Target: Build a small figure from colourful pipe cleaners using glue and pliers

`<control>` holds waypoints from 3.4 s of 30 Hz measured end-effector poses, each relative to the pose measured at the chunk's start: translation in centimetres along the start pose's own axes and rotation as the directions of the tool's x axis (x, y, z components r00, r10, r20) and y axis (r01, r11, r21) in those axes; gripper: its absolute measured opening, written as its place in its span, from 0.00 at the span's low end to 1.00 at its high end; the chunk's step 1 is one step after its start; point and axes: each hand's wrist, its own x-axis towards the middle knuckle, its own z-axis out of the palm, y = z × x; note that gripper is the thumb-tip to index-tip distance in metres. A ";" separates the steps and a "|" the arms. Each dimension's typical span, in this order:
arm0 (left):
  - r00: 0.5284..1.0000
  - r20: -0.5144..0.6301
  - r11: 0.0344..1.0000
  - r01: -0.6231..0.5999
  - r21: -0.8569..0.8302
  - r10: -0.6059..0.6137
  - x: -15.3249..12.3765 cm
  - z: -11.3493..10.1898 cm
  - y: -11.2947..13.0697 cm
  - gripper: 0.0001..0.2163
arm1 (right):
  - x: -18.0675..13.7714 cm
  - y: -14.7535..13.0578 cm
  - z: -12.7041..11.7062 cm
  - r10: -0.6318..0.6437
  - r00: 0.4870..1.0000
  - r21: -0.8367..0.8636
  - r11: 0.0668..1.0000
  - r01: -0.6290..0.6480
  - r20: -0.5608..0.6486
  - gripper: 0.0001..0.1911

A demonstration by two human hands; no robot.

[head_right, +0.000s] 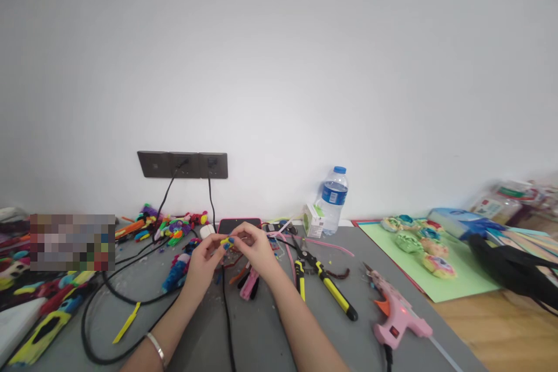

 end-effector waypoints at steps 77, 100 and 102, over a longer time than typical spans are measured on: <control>1.000 0.026 0.991 0.019 -0.135 -0.016 0.1 0.0 0.7 0.14 | -0.3 -0.6 0.1 0.068 0.990 0.194 0.977 -0.092 0.125 0.15; 0.938 0.233 0.912 0.316 -0.262 -0.258 -0.5 0.9 0.9 0.17 | 0.1 -0.3 -0.3 0.082 0.995 0.166 0.982 -0.090 0.058 0.17; 0.943 0.229 0.918 0.298 -0.262 -0.241 -0.5 0.8 0.8 0.17 | 0.1 -0.5 -0.3 0.081 0.995 0.163 0.983 -0.090 0.057 0.17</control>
